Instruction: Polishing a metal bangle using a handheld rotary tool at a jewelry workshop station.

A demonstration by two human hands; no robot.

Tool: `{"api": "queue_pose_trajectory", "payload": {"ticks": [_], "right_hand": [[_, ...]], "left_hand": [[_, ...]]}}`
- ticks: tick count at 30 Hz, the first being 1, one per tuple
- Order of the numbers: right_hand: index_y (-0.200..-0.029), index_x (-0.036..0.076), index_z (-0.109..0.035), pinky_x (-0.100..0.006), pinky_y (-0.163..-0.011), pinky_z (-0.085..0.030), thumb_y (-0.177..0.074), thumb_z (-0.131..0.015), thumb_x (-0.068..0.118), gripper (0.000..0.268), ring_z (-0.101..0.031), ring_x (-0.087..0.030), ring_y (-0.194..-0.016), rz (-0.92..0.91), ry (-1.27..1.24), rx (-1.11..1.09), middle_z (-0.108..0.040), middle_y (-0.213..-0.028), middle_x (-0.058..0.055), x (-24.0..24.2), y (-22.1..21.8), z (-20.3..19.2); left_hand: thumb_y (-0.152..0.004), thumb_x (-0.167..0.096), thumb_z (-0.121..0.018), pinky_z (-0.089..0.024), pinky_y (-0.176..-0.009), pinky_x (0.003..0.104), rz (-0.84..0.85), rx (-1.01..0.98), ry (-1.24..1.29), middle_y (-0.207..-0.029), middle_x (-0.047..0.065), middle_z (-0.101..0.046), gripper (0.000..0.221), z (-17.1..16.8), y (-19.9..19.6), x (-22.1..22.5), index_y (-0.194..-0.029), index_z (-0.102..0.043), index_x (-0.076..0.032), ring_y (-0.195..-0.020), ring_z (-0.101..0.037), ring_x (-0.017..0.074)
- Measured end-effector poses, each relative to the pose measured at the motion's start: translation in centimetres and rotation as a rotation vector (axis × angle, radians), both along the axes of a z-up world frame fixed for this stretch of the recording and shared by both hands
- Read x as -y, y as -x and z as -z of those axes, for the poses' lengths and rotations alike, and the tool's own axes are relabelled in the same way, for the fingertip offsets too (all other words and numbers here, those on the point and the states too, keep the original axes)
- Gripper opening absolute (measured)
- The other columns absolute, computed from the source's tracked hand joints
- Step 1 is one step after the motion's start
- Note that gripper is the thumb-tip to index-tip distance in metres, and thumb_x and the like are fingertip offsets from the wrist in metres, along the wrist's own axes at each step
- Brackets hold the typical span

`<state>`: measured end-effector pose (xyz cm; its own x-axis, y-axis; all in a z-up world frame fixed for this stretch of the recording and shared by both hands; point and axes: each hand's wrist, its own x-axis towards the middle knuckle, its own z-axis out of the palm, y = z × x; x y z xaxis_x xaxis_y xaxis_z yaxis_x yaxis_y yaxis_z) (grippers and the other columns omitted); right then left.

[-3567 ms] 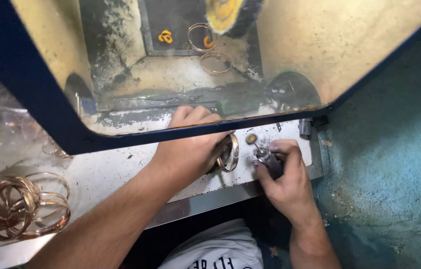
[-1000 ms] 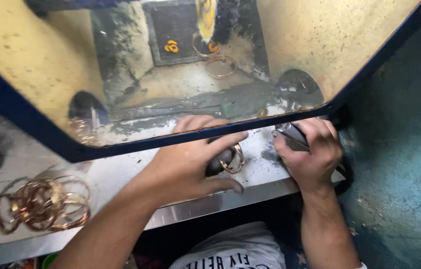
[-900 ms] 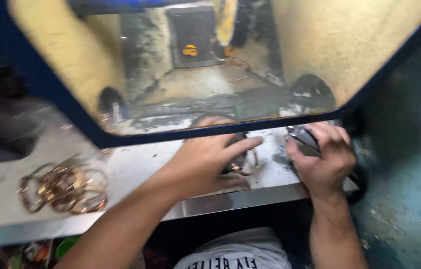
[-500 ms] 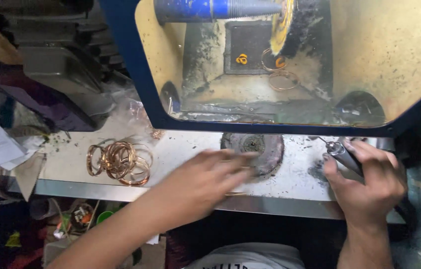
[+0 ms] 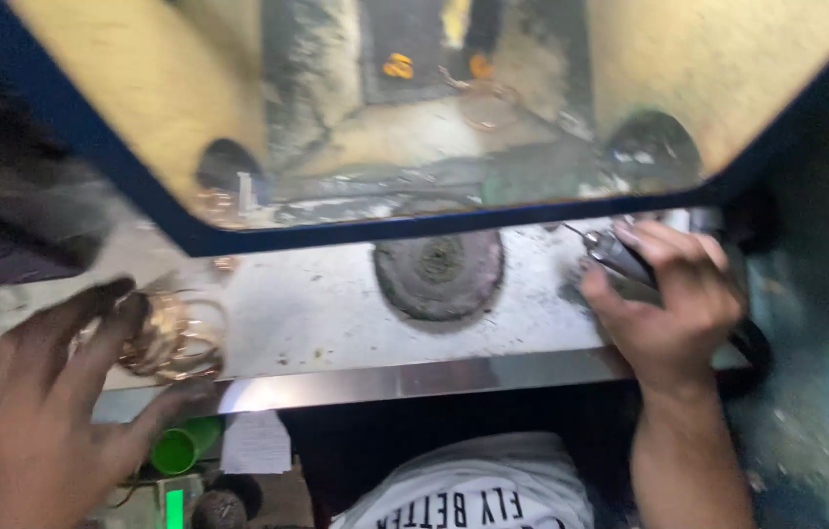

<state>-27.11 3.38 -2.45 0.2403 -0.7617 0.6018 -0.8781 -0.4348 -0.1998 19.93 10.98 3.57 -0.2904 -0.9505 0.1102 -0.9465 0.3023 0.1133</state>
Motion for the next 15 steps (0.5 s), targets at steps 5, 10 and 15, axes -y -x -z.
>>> {"api": "queue_pose_trajectory", "payload": {"ticks": [5, 10, 15], "right_hand": [[-0.11, -0.008, -0.07, -0.049, -0.09, -0.056, -0.092, -0.084, 0.005, 0.026, -0.075, -0.038, -0.098, -0.065, 0.056, -0.01, -0.076, -0.108, -0.022, 0.6, 0.1, 0.5], [-0.112, -0.006, -0.07, -0.05, -0.088, -0.058, -0.092, -0.085, 0.006, 0.028, -0.076, -0.037, -0.1, -0.056, 0.063, -0.015, -0.075, -0.109, -0.02, 0.7, 0.3, 1.3], [-0.115, -0.007, -0.069, -0.05, -0.086, -0.059, -0.091, -0.084, 0.005, 0.03, -0.076, -0.038, -0.099, -0.078, 0.076, -0.014, -0.074, -0.11, -0.02, 0.9, 0.6, 1.6]], "left_hand": [[-0.097, 0.002, -0.058, -0.056, -0.088, 0.044, 0.333, -0.542, 0.011, -0.116, 0.024, -0.069, 0.023, -0.9, 10.0, 2.9, -0.116, -0.071, 0.001, -0.102, -0.07, 0.0357], [-0.095, 0.009, -0.068, -0.06, -0.076, 0.036, 0.443, -0.561, 0.001, -0.099, 0.012, -0.077, 0.025, 2.7, 15.0, 9.6, -0.114, -0.078, -0.003, -0.089, -0.073, 0.0242], [-0.092, -0.003, -0.049, -0.047, -0.063, 0.035, 0.172, -0.696, -0.378, -0.08, 0.006, -0.072, 0.026, 4.8, 17.9, 15.9, -0.09, -0.073, -0.013, -0.076, -0.065, 0.0182]]}}
